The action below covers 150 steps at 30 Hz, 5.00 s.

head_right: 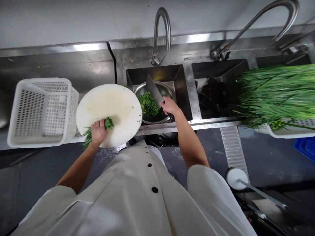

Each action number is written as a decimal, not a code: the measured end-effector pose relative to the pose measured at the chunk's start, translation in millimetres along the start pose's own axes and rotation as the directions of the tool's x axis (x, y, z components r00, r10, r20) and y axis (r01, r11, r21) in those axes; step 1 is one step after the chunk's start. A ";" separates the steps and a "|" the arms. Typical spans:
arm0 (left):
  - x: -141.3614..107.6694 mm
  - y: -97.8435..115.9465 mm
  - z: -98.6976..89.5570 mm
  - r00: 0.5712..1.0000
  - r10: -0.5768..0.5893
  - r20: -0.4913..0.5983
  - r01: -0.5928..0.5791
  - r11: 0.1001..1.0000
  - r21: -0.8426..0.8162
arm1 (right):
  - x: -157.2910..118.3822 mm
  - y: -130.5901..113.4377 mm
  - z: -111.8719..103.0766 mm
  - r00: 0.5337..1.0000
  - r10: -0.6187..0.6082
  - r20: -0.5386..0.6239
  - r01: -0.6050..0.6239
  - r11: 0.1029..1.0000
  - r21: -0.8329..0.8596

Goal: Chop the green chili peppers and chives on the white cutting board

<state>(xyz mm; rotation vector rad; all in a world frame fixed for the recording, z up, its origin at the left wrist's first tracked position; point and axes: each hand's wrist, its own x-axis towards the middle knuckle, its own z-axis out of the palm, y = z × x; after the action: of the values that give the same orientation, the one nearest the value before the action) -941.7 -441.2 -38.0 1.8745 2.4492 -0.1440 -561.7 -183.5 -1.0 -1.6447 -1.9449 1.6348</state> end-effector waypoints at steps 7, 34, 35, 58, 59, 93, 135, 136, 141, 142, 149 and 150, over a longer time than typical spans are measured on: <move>32.4 38.8 -9.5 0.999 -0.035 -0.005 0.035 0.998 -0.058 | -13.9 23.0 65.0 0.970 0.191 -0.148 -0.200 0.978 -0.053; 21.9 38.4 -13.9 0.998 -0.045 -0.051 0.034 0.980 -0.198 | -118.4 -92.0 182.0 0.975 0.006 0.220 0.157 0.684 -0.712; 21.8 37.0 -14.0 0.997 -0.053 -0.057 0.040 0.977 -0.209 | -119.4 -93.6 184.0 0.976 0.013 0.219 0.152 0.678 -0.719; 34.7 40.8 7.2 0.998 -0.004 -0.055 -0.010 0.966 -0.257 | -168.9 -137.5 172.6 0.959 0.121 0.255 0.156 0.527 -0.836; 34.7 41.0 6.9 0.999 0.009 -0.051 -0.022 0.963 -0.267 | -162.9 -137.7 175.8 0.956 0.124 0.267 0.164 0.528 -0.833; 25.1 30.3 2.6 0.999 0.010 -0.037 -0.019 0.970 -0.244 | -134.9 -148.8 208.9 0.958 0.135 0.254 0.140 0.553 -0.821; 15.5 6.7 1.0 0.999 0.050 -0.010 -0.051 0.956 -0.290 | -129.2 -158.3 229.2 0.951 0.168 0.260 0.112 0.595 -0.796; 14.9 6.7 0.9 0.999 0.052 -0.009 -0.053 0.955 -0.290 | -121.4 -154.2 237.3 0.957 0.160 0.242 0.098 0.606 -0.789; 10.4 0.5 -4.1 1.000 0.004 -0.014 -0.008 0.951 -0.308 | -116.5 -155.0 238.0 0.971 0.104 0.214 0.109 0.604 -0.789; 9.6 -1.4 -4.5 1.000 -0.007 -0.014 0.002 0.950 -0.314 | -124.0 -158.6 231.5 0.969 0.108 0.223 0.116 0.596 -0.794; 6.3 -5.5 1.3 0.997 0.071 0.009 -0.065 0.948 -0.312 | -124.8 -151.5 246.3 0.956 0.157 0.246 0.099 0.617 -0.781; 5.7 -5.5 1.2 0.997 0.071 0.005 -0.066 0.949 -0.309 | -117.3 -148.3 253.2 0.965 0.139 0.222 0.088 0.625 -0.776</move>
<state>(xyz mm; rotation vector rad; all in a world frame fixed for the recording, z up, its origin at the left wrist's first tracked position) -948.5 -437.4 -39.6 1.8082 2.2344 0.2145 -775.1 -406.6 66.6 -1.7201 -3.0994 1.0594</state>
